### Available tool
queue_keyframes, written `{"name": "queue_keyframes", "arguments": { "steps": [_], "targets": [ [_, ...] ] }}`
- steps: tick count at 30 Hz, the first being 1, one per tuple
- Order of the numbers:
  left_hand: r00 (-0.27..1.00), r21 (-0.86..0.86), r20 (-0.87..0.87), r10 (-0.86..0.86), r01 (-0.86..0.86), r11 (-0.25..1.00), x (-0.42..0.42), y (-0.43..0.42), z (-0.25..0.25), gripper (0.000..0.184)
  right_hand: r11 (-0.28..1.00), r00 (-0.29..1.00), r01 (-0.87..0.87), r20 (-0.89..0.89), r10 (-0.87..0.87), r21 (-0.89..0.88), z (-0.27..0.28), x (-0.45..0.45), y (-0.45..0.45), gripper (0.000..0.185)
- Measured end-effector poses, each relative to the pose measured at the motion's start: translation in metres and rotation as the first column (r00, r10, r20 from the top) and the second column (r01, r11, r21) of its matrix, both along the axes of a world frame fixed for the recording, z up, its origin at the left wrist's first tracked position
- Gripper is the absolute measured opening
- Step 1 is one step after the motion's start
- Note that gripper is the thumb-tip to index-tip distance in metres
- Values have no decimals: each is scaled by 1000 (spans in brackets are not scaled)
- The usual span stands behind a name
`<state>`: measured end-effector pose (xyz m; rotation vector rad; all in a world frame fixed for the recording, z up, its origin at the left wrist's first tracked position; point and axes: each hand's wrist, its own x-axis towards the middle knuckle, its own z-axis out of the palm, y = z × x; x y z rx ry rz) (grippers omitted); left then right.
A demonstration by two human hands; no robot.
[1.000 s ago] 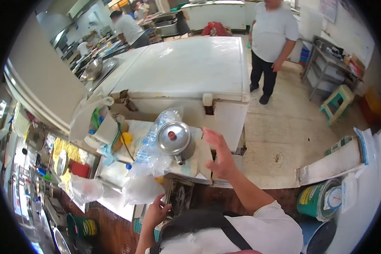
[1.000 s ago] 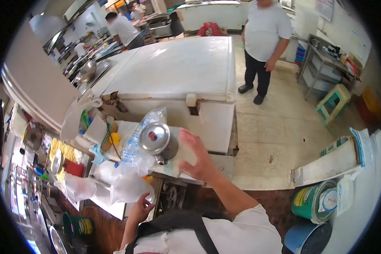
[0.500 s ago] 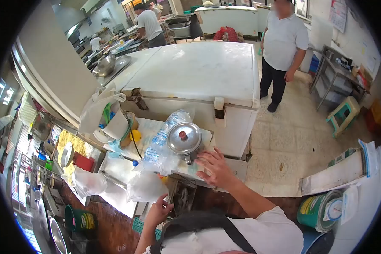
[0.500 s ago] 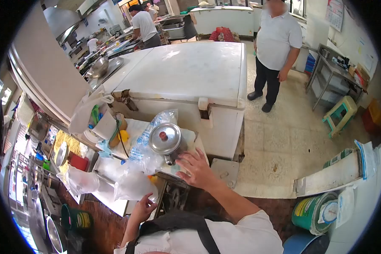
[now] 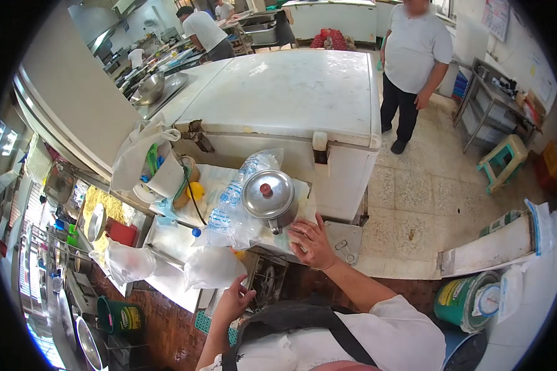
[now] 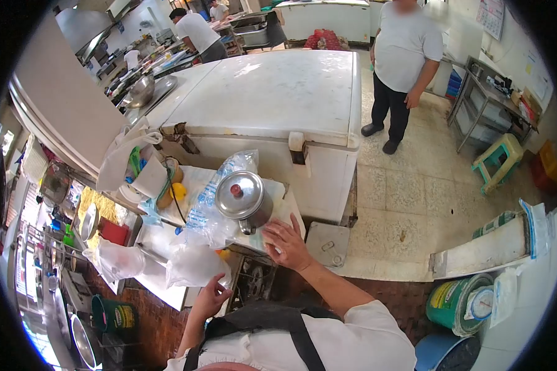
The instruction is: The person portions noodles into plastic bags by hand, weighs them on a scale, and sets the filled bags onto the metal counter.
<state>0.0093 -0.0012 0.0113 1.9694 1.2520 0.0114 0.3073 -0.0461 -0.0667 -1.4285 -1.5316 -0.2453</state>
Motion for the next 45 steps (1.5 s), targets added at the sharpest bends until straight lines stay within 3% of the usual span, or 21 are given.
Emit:
{"name": "queue_keyframes", "arguments": {
  "steps": [17, 23, 25, 27, 28, 29, 30, 31, 32, 33, 35, 38, 41, 45],
  "targets": [
    [1000, -5, 18, -17, 17, 1000, -17, -5, -7, 59, 1000, 999, 26, -27, -25, 17, -7, -8, 3, 38],
    [999, 10, 32, -12, 12, 1000, -26, -4, -7, 59, 996, 994, -87, -69, 85, -32, 49, -3, -16, 44],
    [999, -4, 39, -14, 14, 1000, -29, -8, -2, 60, 983, 959, -110, -243, 144, 150, 72, -3, -23, 48],
    [999, -25, 33, -13, 14, 1000, -32, -10, -4, 60, 975, 868, -18, -480, 126, 222, 100, 7, -27, 55],
    [999, -26, 37, -12, 13, 1000, -31, -8, -6, 60, 874, 687, -4, -634, 356, 486, 132, 8, -21, 68],
    [998, 6, 55, -35, 34, 999, -31, -8, -9, 59, 706, 459, 82, -655, 600, 704, 165, 2, -14, 81],
    [997, 13, 58, -41, 40, 999, -31, -11, -9, 59, 723, 403, -91, -639, 656, 685, 183, -5, -14, 82],
    [997, 26, 60, -56, 54, 998, -30, -11, -7, 58, 708, 452, -388, -548, 704, 590, 197, -8, -15, 81],
    [995, 40, 59, -80, 78, 996, -28, -10, -5, 58, 646, 483, -637, -435, 760, 420, 211, -11, -16, 81],
    [996, 38, 38, -81, 80, 996, -28, -10, -6, 58, 532, 515, -846, -211, 831, 30, 220, -14, -17, 80],
    [997, 21, 9, -72, 72, 997, -19, -12, 14, 58, 455, 484, -858, -81, 871, -237, 224, -35, -16, 75],
    [998, 20, 51, -31, 30, 999, -31, -9, 6, 60, 313, 456, -841, -266, 850, -441, 179, -44, -10, 71],
    [999, 25, 15, -30, 29, 999, -38, -13, 2, 61, 291, 574, -754, -376, 728, -589, 132, -46, -19, 68],
    [999, 9, 30, -24, 23, 1000, -46, -13, -5, 61, 215, 608, -721, -453, 652, -659, 95, -51, -30, 67]
  ]
}}
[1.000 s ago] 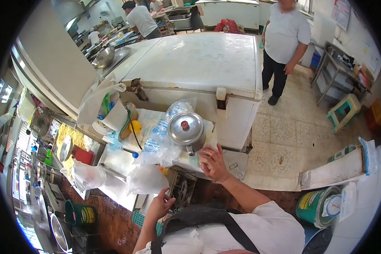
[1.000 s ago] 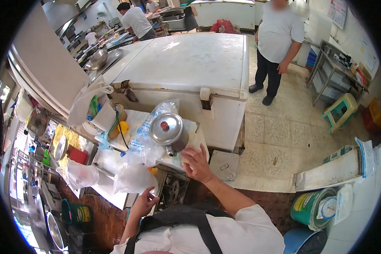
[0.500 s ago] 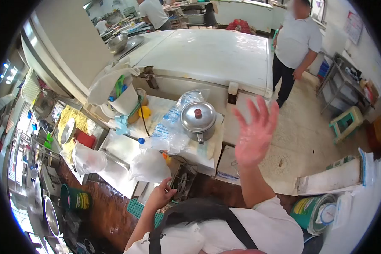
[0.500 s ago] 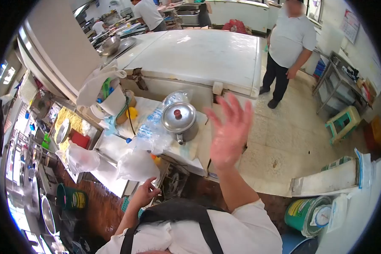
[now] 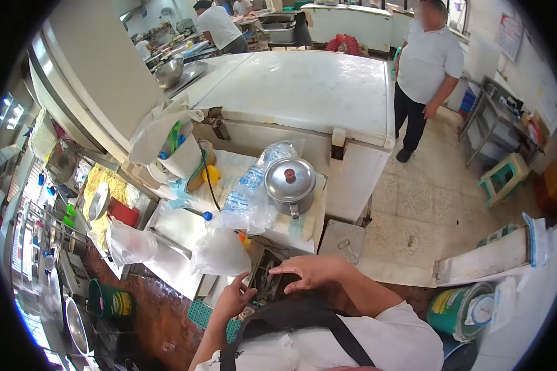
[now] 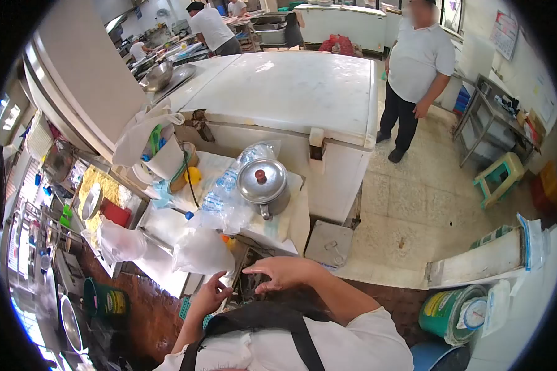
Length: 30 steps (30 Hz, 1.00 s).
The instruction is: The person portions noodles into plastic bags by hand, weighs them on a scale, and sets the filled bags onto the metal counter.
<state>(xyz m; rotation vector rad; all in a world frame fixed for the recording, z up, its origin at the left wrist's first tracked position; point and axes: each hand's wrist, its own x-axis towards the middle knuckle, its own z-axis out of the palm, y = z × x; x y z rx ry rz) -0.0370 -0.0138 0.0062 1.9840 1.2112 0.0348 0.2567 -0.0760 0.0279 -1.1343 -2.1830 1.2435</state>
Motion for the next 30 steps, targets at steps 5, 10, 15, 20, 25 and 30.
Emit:
{"name": "queue_keyframes", "arguments": {
  "steps": [5, 10, 15, 20, 25, 30],
  "targets": [
    [999, -12, 19, 32, -32, 999, -2, 0, 6, 60, 999, 999, -35, 32, 36, -29, -14, -11, 1, 66],
    [1000, -36, 4, 30, -30, 999, -18, -2, 5, 61, 999, 994, -6, 105, 10, -33, -9, -29, 8, 66],
    [1000, -75, 28, 11, -9, 997, -41, -1, 2, 62, 999, 991, 26, 134, -21, -34, -10, -54, 3, 65],
    [999, -54, 45, 4, -2, 999, -87, 3, 2, 61, 989, 977, 145, 154, -145, 8, -17, -90, -5, 62],
    [990, -54, 139, 12, -5, 999, -169, 7, -13, 58, 994, 960, 112, 260, -104, -15, -7, -167, 2, 62],
    [969, -48, 242, 56, -46, 998, -279, 8, -12, 57, 996, 974, 76, 216, -67, -37, -17, -280, 12, 62]
  ]
}}
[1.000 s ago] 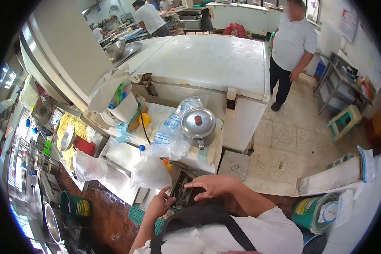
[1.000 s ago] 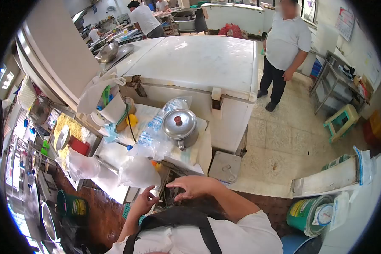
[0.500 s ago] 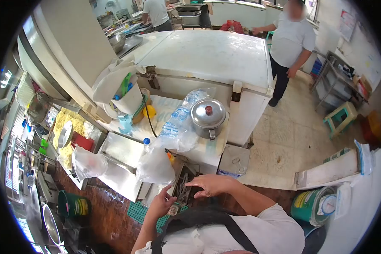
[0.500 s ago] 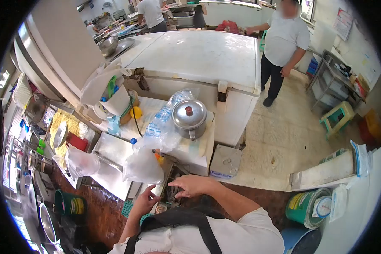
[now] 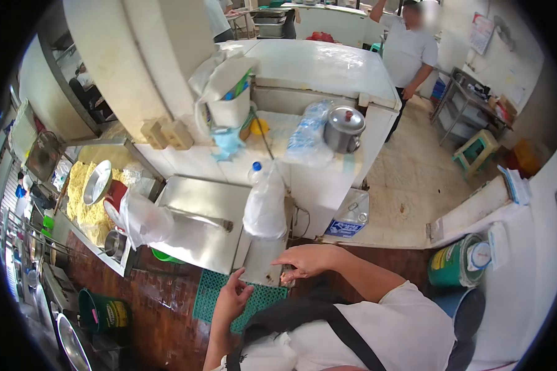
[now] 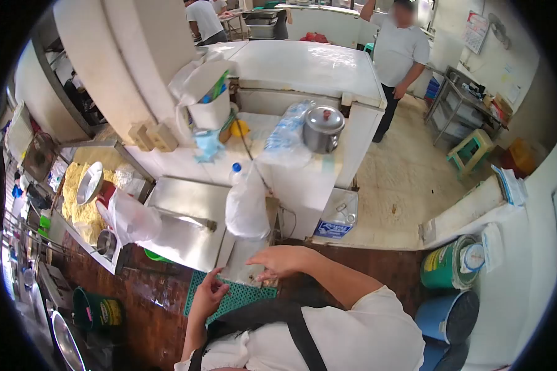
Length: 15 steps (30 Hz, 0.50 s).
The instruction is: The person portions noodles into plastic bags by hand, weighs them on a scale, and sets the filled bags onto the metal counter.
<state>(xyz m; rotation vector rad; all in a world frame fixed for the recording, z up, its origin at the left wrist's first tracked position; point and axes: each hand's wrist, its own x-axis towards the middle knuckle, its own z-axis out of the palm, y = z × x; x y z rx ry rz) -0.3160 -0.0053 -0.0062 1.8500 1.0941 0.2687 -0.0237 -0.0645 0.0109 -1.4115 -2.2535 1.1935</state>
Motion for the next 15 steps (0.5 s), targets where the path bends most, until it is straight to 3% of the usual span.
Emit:
{"name": "queue_keyframes", "arguments": {
  "steps": [2, 6, 9, 11, 12, 15],
  "targets": [
    [1000, 1, 11, 16, -16, 1000, -46, 3, -7, 57, 997, 998, -2, -70, -4, -80, -2, -43, 5, 62],
    [1000, 25, -6, -19, 19, 1000, -117, 16, -18, 56, 998, 1000, -13, 18, 12, 68, 15, -111, 12, 63],
    [999, -3, -37, -16, 16, 1000, -155, 19, -8, 56, 1000, 1000, -6, -13, 6, 29, 22, -144, 11, 64],
    [1000, 8, -25, -10, 10, 1000, -176, 25, -23, 58, 987, 998, -51, -28, 56, 150, 7, -153, 9, 65],
    [998, 28, -63, -5, 6, 1000, -174, 26, -13, 59, 997, 999, -31, -8, 32, 69, 30, -158, 8, 63],
    [999, -1, 39, 11, -11, 1000, -181, 28, -21, 58, 998, 998, 23, 52, -20, -63, 16, -168, 10, 62]
  ]
}}
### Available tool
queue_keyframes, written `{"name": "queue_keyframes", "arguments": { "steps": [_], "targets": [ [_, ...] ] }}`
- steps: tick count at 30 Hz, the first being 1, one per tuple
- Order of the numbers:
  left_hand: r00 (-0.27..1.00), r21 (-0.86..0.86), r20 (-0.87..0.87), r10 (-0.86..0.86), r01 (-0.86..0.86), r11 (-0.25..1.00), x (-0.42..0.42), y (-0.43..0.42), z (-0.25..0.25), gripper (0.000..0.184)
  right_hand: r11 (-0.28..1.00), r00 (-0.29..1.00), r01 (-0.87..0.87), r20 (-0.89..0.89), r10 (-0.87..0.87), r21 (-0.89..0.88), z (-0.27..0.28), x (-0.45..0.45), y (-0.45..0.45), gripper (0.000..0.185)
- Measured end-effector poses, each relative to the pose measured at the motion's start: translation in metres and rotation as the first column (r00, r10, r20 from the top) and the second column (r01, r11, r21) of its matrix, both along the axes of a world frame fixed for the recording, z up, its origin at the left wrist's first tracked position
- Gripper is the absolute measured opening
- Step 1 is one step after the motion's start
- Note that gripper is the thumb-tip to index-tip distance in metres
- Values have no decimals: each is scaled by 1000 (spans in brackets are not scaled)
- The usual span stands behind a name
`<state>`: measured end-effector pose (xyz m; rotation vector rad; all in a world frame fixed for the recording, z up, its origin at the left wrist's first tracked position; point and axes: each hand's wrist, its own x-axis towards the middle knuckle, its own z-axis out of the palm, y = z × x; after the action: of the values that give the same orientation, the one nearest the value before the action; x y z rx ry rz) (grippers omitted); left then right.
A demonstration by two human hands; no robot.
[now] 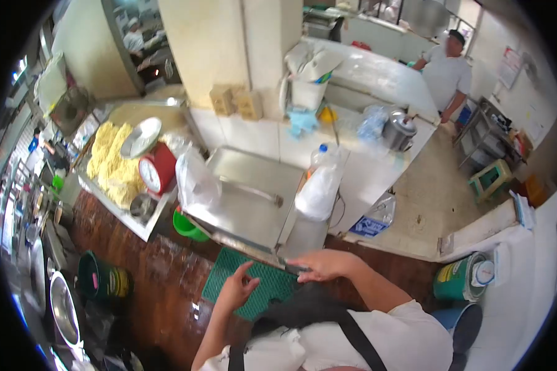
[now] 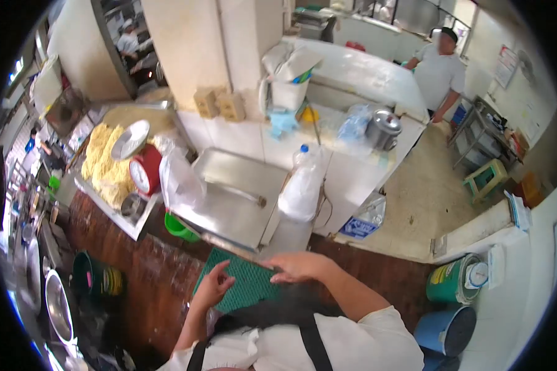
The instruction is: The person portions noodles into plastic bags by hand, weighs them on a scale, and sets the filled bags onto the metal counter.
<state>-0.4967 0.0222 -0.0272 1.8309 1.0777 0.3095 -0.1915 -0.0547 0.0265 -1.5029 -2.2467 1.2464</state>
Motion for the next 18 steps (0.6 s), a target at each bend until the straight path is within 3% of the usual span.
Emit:
{"name": "queue_keyframes", "arguments": {
  "steps": [1, 7, 8, 10, 16, 18],
  "targets": [
    [1000, 19, 8, -16, 16, 1000, 4, -1, 9, 57, 999, 998, -11, -68, 14, 45, 3, -2, 1, 61],
    [997, 10, -27, -68, 68, 998, 1, 11, 15, 57, 996, 1000, 3, -22, -1, 86, -10, -7, 23, 61],
    [999, 10, -26, -48, 48, 999, -2, 15, 17, 57, 999, 1000, 12, 16, -12, -38, 6, -12, 31, 61],
    [999, 18, -48, -10, 11, 1000, -6, 31, 16, 56, 997, 997, -4, -76, 10, 75, -15, -11, 43, 61],
    [983, 73, -92, 157, -151, 986, -20, 74, 33, 51, 994, 984, -1, -177, 20, 107, -29, -19, 91, 58],
    [977, 84, -88, 193, -185, 979, -26, 90, 38, 49, 995, 990, -20, -136, 33, 99, -28, -22, 103, 57]
  ]
}}
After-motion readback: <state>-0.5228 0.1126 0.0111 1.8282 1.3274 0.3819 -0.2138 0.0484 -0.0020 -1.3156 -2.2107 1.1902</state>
